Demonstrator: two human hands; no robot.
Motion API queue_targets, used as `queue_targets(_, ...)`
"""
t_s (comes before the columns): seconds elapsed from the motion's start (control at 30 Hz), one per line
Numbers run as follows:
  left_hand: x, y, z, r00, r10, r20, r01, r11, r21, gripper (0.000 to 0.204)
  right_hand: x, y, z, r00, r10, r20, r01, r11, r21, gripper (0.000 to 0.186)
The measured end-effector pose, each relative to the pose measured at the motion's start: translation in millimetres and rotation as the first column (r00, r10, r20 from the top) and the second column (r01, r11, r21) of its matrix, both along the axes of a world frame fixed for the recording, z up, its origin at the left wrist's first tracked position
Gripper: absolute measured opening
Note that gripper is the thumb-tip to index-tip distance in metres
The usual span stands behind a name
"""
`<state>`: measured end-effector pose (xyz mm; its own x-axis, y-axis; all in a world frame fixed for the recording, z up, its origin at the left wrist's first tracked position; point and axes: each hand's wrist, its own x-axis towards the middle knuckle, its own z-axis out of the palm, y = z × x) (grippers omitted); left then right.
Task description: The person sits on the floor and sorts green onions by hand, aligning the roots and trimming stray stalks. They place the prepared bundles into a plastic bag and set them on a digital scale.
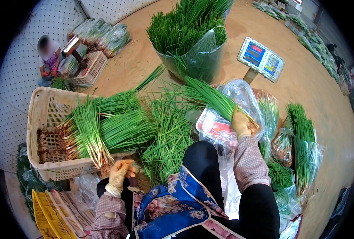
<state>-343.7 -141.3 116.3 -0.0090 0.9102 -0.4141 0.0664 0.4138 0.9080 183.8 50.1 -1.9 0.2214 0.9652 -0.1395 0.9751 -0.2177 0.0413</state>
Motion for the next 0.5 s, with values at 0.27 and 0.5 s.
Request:
queue_targets(0.27, 9, -32, -33, 0.982, -0.172, 0.074, 0.181, 0.975, -0.132, 0.064, -21, -15, 1, 0.991, -0.071, -0.115, 0.068, 0.997, -0.027, 0.091)
queue_targets(0.5, -1, -61, -106, 0.988, -0.061, 0.145, 0.09, 0.974, -0.205, 0.058, -120, 18, 36, 0.648, 0.526, -0.551, -0.282, 0.837, 0.468, 0.065)
